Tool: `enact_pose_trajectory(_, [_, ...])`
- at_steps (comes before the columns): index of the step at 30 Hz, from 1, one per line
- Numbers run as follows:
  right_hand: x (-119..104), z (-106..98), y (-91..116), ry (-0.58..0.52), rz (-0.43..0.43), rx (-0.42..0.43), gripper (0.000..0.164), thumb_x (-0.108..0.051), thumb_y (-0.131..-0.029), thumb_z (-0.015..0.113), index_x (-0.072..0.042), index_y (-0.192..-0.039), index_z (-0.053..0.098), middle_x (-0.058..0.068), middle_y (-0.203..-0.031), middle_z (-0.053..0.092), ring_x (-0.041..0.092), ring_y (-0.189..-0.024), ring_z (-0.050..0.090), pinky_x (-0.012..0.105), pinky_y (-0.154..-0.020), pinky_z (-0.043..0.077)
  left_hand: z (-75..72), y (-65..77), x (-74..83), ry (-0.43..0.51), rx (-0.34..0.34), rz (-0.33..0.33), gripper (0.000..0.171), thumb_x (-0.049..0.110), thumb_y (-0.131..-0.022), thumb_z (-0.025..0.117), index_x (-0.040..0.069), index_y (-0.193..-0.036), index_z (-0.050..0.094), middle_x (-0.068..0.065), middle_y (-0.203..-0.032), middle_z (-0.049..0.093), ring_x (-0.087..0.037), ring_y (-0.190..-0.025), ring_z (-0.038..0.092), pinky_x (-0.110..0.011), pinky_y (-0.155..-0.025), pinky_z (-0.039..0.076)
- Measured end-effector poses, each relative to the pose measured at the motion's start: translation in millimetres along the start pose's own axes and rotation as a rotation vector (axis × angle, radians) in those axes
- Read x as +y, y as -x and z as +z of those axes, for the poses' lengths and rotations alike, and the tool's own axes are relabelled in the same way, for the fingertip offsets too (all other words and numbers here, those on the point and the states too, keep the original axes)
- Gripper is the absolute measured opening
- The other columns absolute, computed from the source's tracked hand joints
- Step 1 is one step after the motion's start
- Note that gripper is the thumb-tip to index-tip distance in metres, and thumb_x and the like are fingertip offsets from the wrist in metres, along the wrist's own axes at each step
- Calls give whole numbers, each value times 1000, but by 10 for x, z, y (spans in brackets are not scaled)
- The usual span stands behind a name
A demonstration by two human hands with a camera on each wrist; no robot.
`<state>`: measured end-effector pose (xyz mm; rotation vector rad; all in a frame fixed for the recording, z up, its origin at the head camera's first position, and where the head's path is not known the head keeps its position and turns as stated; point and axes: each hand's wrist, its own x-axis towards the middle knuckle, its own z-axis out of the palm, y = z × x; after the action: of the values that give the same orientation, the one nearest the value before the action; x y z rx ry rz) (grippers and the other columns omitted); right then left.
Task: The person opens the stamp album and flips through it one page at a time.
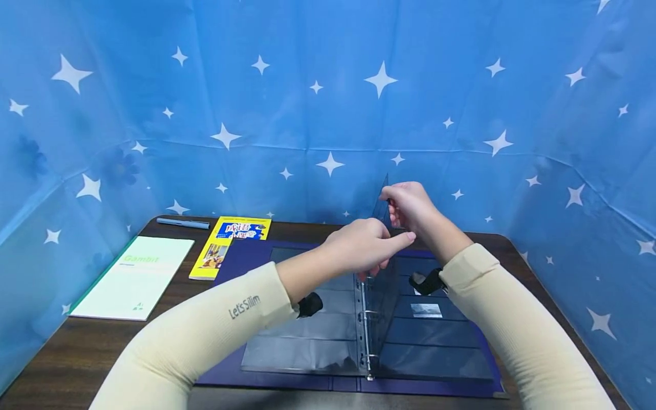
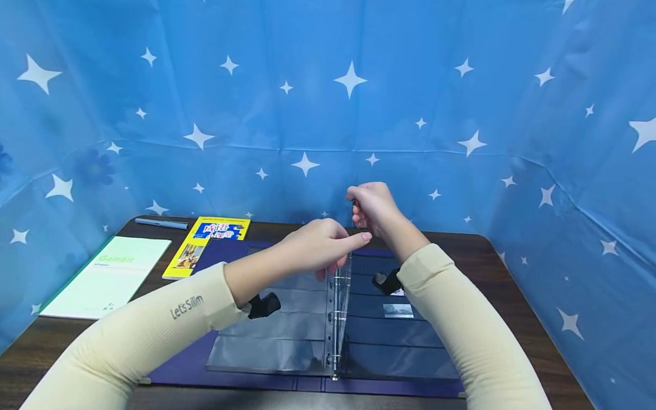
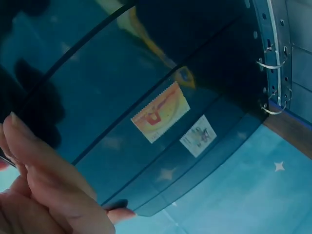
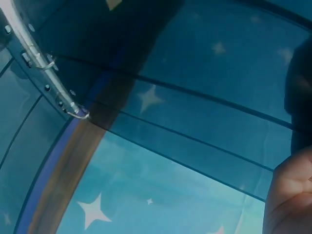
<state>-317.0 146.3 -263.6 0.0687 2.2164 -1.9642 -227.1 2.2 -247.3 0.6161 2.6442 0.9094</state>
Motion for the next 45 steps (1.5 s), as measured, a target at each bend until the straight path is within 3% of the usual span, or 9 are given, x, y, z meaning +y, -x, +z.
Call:
enact_pose_trajectory(6, [-48, 54, -9, 53, -20, -35, 32, -12, -90, 53, -9, -60, 42, 1, -50, 43, 13, -39, 44, 24, -42, 41, 25, 0, -5, -19, 38, 42, 43, 32, -95, 42, 11, -62, 61, -3, -52, 56, -18, -46, 58, -32, -43, 43])
enact_pose_trajectory(10, [6, -85, -1, 140, -109, -101, 31, -26, -95, 54, -2, -76, 50, 6, -61, 54, 16, -47, 56, 29, -51, 51, 6, 19, -43, -24, 61, 42, 42, 27, -96, 41, 11, -63, 60, -2, -54, 56, -18, -47, 58, -31, -43, 44])
enact_pose_trajectory(14, [296, -399, -23, 488, -251, -98, 38, -35, -96, 52, 2, -105, 53, 17, -97, 63, 26, -85, 64, 39, -75, 51, -28, 64, -103, -16, 65, 30, 43, 28, -97, 41, 11, -63, 60, -3, -55, 58, -19, -49, 60, -32, -44, 44])
enact_pose_trajectory(17, [696, -671, -44, 821, -310, -73, 43, -30, -97, 51, 4, -122, 48, 25, -121, 54, 38, -111, 52, 49, -89, 43, -54, 106, -154, -5, 66, 18, 44, 29, -97, 42, 10, -63, 60, -6, -58, 60, -19, -50, 61, -33, -46, 44])
enact_pose_trajectory(19, [1008, -842, -42, 988, -309, -73, 46, -24, -97, 51, 7, -130, 44, 29, -129, 47, 43, -120, 43, 53, -96, 36, -65, 130, -185, 2, 72, 7, 43, 29, -97, 42, 9, -63, 60, -7, -58, 61, -19, -50, 61, -34, -47, 43])
enact_pose_trajectory(23, [1552, -1091, 0, 1163, -215, -155, 52, -13, -94, 52, 14, -136, 35, 36, -138, 32, 49, -127, 30, 58, -101, 26, -74, 165, -225, 10, 87, -8, 41, 28, -96, 43, 10, -63, 58, -5, -55, 59, -18, -48, 60, -33, -47, 42])
enact_pose_trajectory(27, [1842, -1209, 36, 1176, -99, -229, 56, -15, -95, 52, 11, -140, 31, 35, -144, 20, 49, -132, 20, 59, -103, 20, -85, 206, -256, 17, 100, -6, 40, 27, -95, 43, 10, -61, 56, -4, -54, 57, -18, -48, 59, -33, -47, 41])
enact_pose_trajectory(32, [1898, -1229, 60, 1130, -62, -222, 61, -21, -95, 54, 10, -141, 29, 33, -146, 16, 48, -133, 15, 60, -103, 18, -135, 298, -385, 64, 109, -24, 40, 25, -96, 44, 7, -64, 60, -5, -55, 56, -21, -48, 59, -34, -50, 46])
enact_pose_trajectory(45, [1917, -1253, 59, 1077, -34, -239, 68, -26, -93, 57, 9, -142, 27, 32, -147, 14, 48, -134, 13, 61, -103, 16, -202, 738, -1178, 187, 138, -182, 35, 18, -94, 49, 5, -62, 55, -9, -53, 54, -22, -42, 55, -32, -48, 47])
